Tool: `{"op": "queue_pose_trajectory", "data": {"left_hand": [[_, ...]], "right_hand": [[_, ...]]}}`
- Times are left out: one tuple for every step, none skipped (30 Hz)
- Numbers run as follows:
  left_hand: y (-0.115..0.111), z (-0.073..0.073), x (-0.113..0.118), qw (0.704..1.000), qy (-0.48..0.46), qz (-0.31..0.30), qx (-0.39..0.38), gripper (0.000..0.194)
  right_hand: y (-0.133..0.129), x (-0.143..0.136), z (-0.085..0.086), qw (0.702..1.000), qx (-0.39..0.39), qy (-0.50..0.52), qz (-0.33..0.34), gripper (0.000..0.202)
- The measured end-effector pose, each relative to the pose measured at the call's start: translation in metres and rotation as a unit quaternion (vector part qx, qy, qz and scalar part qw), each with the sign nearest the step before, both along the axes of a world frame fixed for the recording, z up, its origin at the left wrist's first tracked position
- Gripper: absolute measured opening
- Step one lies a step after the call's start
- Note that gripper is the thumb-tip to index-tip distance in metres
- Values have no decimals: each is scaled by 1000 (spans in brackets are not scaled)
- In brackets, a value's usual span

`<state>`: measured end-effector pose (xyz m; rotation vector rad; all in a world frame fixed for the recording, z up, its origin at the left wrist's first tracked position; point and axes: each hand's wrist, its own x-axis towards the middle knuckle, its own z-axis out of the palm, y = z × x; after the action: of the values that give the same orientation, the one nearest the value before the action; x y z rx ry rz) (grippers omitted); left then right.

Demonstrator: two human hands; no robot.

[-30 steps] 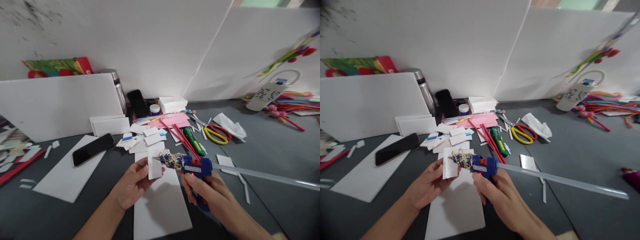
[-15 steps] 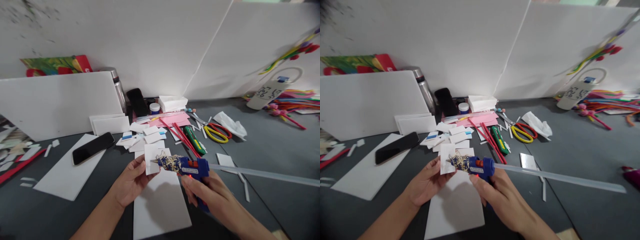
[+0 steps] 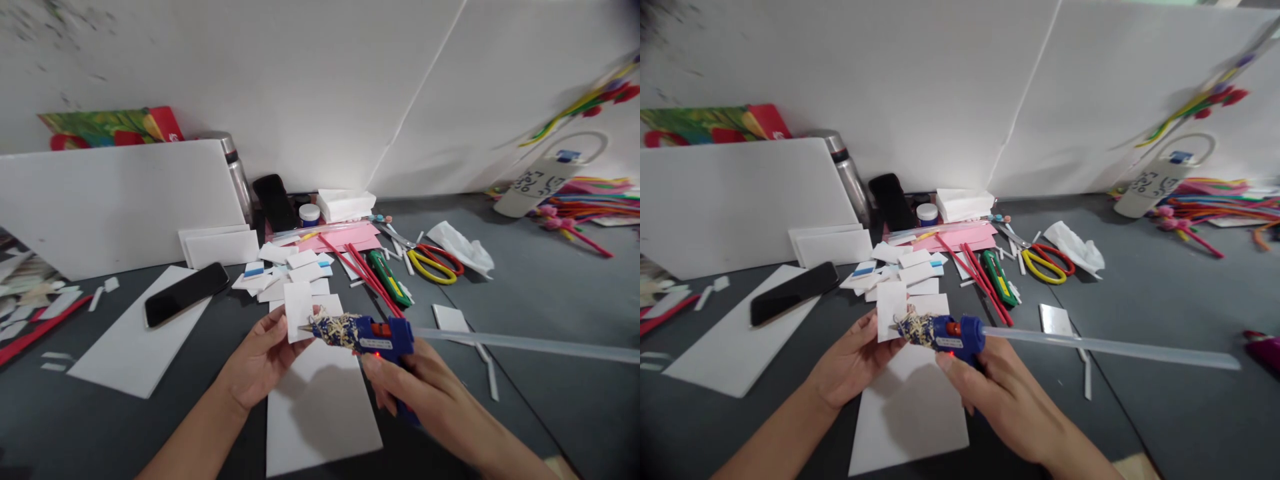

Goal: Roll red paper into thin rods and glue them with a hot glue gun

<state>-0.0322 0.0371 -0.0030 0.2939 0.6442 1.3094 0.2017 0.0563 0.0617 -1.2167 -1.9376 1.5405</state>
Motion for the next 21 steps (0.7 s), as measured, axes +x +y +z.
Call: {"op": "queue_pose_trajectory", "data": {"left_hand": [[0, 0, 0, 1000, 1, 4, -3, 22], [0, -1, -1, 1000, 2, 8, -6, 23], [0, -1, -2, 1000, 3, 11, -9, 26], [0, -1, -2, 1000, 5, 14, -13, 29], [0, -1, -3, 1000, 7, 16, -18, 32], [0, -2, -3, 1000, 10, 17, -23, 35], [0, -2, -3, 999, 12, 16, -26, 36], [0, -2, -3, 1000, 13, 14, -23, 35], [0, -2, -3, 1000, 12, 11, -16, 32], [0, -2, -3, 1000, 9, 8, -6, 29], [0, -1, -2, 1000, 6, 4, 5, 25], [0, -1, -1, 1000, 5, -1, 14, 23], [0, -1, -1, 1000, 6, -8, 22, 21], [0, 0, 0, 999, 10, -17, 27, 21], [-1, 0, 1, 999, 16, -28, 29, 22], [-2, 0, 1, 998, 21, -41, 31, 23], [-2, 0, 1, 998, 24, -52, 32, 24], [-3, -1, 1, 997, 26, -61, 33, 25], [-3, -1, 1, 997, 27, -68, 35, 26], [-3, -2, 1, 996, 27, -72, 37, 28], [-4, -2, 1, 996, 27, -74, 40, 28]], "right_hand": [[0, 0, 0, 1000, -4, 4, 1, 49], [0, 0, 0, 1000, -9, 9, 4, 48], [0, 0, 0, 1000, -15, 13, 7, 46], [0, 1, -1, 1000, -20, 18, 9, 44], [0, 2, -2, 999, -25, 22, 10, 43], [0, 3, -2, 999, -30, 26, 8, 41], [0, 4, -3, 999, -36, 27, 6, 41], [1, 4, -4, 999, -43, 26, 4, 41], [1, 5, -4, 998, -49, 26, 4, 41], [2, 6, -4, 998, -53, 29, 6, 42], [3, 6, -4, 998, -55, 34, 7, 43], [4, 7, -4, 998, -52, 44, 4, 43], [5, 7, -4, 997, -47, 57, -4, 44], [6, 7, -4, 997, -41, 71, -17, 44], [7, 7, -5, 995, -33, 85, -32, 44], [8, 7, -5, 994, -26, 95, -48, 43], [8, 7, -6, 993, -19, 101, -60, 43], [9, 7, -6, 992, -14, 105, -68, 43], [9, 7, -6, 992, -10, 105, -74, 43], [9, 7, -6, 992, -7, 104, -78, 43], [10, 7, -6, 992, -4, 99, -80, 43]]}}
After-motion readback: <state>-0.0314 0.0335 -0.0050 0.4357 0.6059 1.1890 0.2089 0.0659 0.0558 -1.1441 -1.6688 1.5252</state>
